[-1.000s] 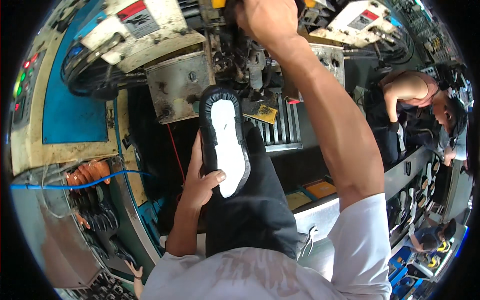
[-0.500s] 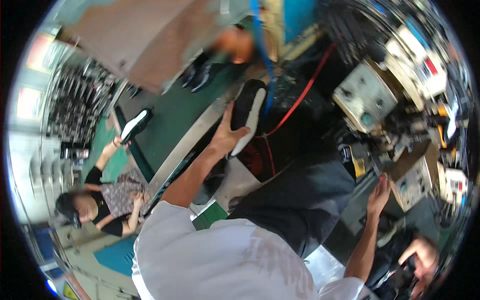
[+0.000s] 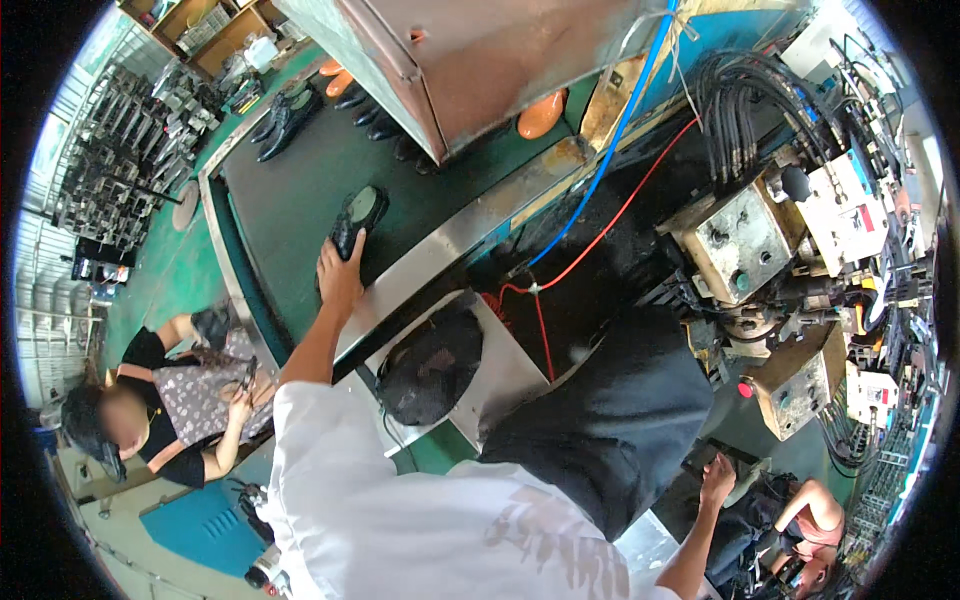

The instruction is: The person assembles black shoes by pressing the white sole onto the shoe upper using a hydraulic machine. They repeatedly pick up shoes and soles, align them, and press them together. The person also uses pliers to trim excess material from the shoe edges and places the finished shoes on a nearby table.

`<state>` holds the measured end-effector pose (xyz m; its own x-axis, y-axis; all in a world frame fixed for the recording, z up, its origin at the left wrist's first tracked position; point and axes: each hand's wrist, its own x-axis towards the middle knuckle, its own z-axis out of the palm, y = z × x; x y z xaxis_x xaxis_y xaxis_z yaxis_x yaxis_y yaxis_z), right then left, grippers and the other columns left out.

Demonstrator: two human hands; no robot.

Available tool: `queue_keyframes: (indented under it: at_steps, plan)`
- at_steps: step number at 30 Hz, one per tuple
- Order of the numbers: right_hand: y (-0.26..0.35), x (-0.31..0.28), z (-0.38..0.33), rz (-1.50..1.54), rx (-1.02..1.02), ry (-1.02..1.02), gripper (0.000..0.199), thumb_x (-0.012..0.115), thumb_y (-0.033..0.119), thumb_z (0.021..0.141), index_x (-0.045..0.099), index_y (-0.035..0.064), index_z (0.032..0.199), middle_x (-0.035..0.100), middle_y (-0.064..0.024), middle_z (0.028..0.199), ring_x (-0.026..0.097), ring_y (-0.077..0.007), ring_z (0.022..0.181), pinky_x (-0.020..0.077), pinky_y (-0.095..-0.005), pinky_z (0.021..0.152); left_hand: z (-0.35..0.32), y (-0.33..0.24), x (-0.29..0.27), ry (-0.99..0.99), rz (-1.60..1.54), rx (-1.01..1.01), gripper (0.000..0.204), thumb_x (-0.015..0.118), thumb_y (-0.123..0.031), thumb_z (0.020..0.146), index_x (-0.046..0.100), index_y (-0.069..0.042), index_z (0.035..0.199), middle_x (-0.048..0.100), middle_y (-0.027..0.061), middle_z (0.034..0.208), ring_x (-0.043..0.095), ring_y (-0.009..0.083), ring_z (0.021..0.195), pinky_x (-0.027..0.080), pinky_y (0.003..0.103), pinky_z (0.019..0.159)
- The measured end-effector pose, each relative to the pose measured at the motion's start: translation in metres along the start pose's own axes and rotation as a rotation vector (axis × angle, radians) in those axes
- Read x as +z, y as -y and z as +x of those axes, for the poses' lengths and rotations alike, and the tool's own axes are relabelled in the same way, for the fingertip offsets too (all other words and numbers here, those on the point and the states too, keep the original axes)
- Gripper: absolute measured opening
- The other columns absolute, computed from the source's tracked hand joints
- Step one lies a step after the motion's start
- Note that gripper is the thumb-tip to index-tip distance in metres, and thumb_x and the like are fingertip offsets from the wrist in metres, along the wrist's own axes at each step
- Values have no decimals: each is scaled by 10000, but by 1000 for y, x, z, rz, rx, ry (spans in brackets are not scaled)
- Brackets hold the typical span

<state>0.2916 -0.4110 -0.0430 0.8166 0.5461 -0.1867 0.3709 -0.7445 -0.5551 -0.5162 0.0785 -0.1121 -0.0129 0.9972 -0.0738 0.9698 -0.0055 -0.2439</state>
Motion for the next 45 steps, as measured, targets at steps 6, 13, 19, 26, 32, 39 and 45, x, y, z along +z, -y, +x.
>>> queue_keyframes:
  at_steps: [6, 13, 19, 26, 32, 39, 45]
  plan:
    - [-13, -6, 2, 77, 25, 92, 344, 667, 204, 1072, 728, -79, 1258, 738, -88, 899, 665, -137, 694, 540, -306, 608, 64, 88, 22, -146, 62, -137, 863, 576, -61, 1041, 244, -493, 1710, 299, 297, 1712, 376, 525, 1528, 373, 672, 1195]
    - [-14, -51, -67, 140, 208, -19, 350, 629, 177, 1102, 687, -51, 1362, 766, -74, 1095, 695, -119, 803, 524, -253, 642, 122, 28, 20, 200, -207, -193, 692, 550, -139, 1051, 374, -339, 1690, 289, 222, 1748, 365, 539, 1544, 388, 700, 1201]
    - [-112, -38, -257, 84, 346, -167, 344, 610, 72, 1080, 671, -70, 1388, 747, -167, 1297, 745, -286, 1080, 612, -385, 981, 189, 88, 35, 172, -296, 345, 651, 621, -300, 1013, 509, -36, 1597, 702, 207, 1427, 650, 356, 1352, 503, 464, 1145]
    - [-150, 66, -610, 833, 1605, -892, 335, 601, 276, 1077, 701, -13, 1213, 753, -163, 1096, 762, -338, 957, 646, -472, 850, 129, -104, 18, 34, -844, 244, 418, 612, -260, 1092, 709, 54, 1349, 763, 216, 1246, 755, 307, 1068, 634, 426, 906]
    - [-115, 191, -754, -371, 1325, 925, 349, 747, 391, 955, 801, 177, 1226, 759, -69, 1329, 740, -249, 1219, 608, -465, 938, -63, -349, -132, 499, -1098, 757, 346, 485, -46, 1104, 661, 91, 1369, 746, 224, 1236, 756, 311, 1122, 634, 389, 975]
    - [-247, 82, -681, -225, 1324, -635, 1129, 882, 289, 846, 202, 21, 1707, 402, -266, 1669, 409, -450, 1537, 354, -499, 1287, -132, -522, -249, 566, -822, 1512, 327, 466, -82, 1163, 664, 112, 1338, 742, 196, 1254, 750, 272, 1137, 598, 376, 1004]
    - [-291, 11, -608, -161, 1201, -420, 972, 957, 442, 725, 585, -16, 1498, 626, -253, 1473, 532, -423, 1450, 442, -480, 1210, -248, -572, -298, 566, -689, 1825, 277, 498, -4, 1121, 692, 96, 1291, 736, 160, 1225, 736, 259, 1151, 570, 360, 1046]
